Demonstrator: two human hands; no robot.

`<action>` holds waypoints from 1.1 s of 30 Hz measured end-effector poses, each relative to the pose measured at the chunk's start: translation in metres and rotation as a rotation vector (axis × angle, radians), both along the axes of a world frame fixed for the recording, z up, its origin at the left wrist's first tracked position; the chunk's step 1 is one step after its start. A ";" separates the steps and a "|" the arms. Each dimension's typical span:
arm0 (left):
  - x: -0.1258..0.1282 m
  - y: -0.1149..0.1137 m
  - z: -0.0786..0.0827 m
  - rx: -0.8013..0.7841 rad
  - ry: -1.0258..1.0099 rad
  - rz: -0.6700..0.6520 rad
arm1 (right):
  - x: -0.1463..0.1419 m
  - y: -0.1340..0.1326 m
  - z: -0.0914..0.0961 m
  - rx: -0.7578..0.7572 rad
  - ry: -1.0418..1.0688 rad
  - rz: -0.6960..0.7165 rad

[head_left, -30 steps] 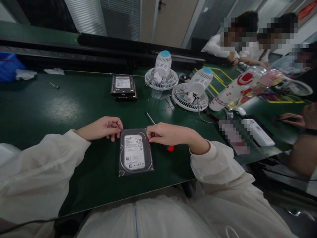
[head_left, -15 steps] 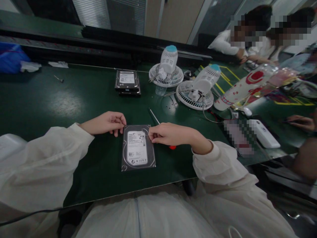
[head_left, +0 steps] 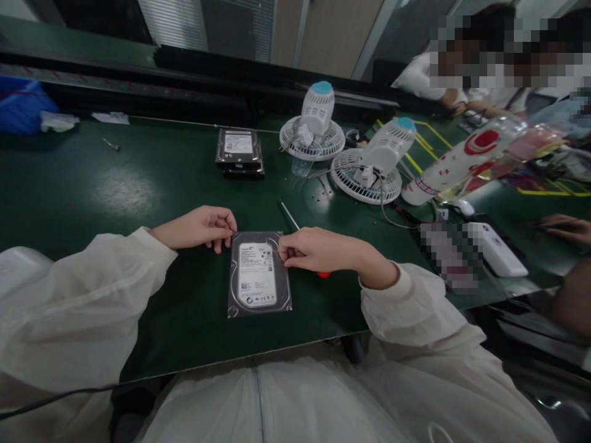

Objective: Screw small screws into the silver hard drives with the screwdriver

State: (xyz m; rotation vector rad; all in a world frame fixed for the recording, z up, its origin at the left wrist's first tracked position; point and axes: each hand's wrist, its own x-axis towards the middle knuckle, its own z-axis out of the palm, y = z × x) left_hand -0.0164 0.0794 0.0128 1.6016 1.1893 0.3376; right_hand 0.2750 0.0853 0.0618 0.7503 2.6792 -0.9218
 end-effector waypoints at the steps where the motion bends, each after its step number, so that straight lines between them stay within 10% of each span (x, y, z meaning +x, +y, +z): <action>1: 0.000 0.000 0.000 0.001 -0.001 0.001 | 0.000 0.000 0.000 -0.003 0.001 0.000; 15: 0.002 -0.001 0.001 0.006 -0.018 0.016 | 0.000 0.000 0.011 0.034 -0.008 -0.038; 21: 0.002 -0.004 0.002 0.017 -0.027 0.097 | 0.023 -0.018 0.023 0.423 -0.047 -0.451; 29: 0.042 -0.046 0.029 0.608 0.127 0.196 | 0.035 -0.052 -0.013 0.369 -0.112 -0.659; 33: 0.072 -0.088 0.035 0.821 0.297 -0.160 | 0.043 -0.050 -0.019 0.375 0.005 -0.686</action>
